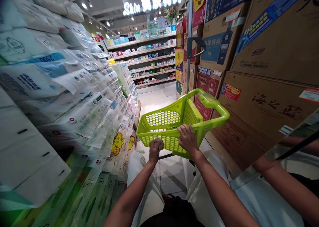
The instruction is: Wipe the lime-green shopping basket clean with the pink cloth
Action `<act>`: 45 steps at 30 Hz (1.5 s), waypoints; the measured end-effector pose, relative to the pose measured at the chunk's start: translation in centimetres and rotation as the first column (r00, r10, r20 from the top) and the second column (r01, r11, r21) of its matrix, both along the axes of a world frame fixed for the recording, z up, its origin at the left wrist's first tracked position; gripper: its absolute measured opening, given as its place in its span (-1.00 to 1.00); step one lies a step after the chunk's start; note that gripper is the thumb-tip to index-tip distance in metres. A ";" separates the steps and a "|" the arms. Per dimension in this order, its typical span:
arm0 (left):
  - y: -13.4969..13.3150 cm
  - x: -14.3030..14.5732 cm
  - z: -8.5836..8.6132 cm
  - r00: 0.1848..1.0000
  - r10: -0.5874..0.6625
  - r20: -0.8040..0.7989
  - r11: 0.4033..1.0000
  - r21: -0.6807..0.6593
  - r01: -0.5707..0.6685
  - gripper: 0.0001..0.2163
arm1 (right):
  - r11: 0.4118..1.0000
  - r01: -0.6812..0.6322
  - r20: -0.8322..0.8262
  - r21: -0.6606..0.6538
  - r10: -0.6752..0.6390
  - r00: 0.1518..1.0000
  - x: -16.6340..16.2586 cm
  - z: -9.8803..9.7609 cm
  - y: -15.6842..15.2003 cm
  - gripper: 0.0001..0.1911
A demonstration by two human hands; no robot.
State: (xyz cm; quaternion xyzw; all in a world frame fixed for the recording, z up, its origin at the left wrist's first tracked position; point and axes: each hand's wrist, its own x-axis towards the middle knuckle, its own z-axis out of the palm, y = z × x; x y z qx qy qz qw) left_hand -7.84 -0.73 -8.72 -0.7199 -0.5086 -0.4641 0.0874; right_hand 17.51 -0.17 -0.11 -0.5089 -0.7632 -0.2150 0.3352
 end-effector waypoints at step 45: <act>3.5 -7.8 2.6 0.606 0.489 0.628 0.862 -0.239 -0.448 -0.58 | 0.995 0.103 -0.108 0.001 -0.103 0.989 0.6 -0.2 2.7 -0.65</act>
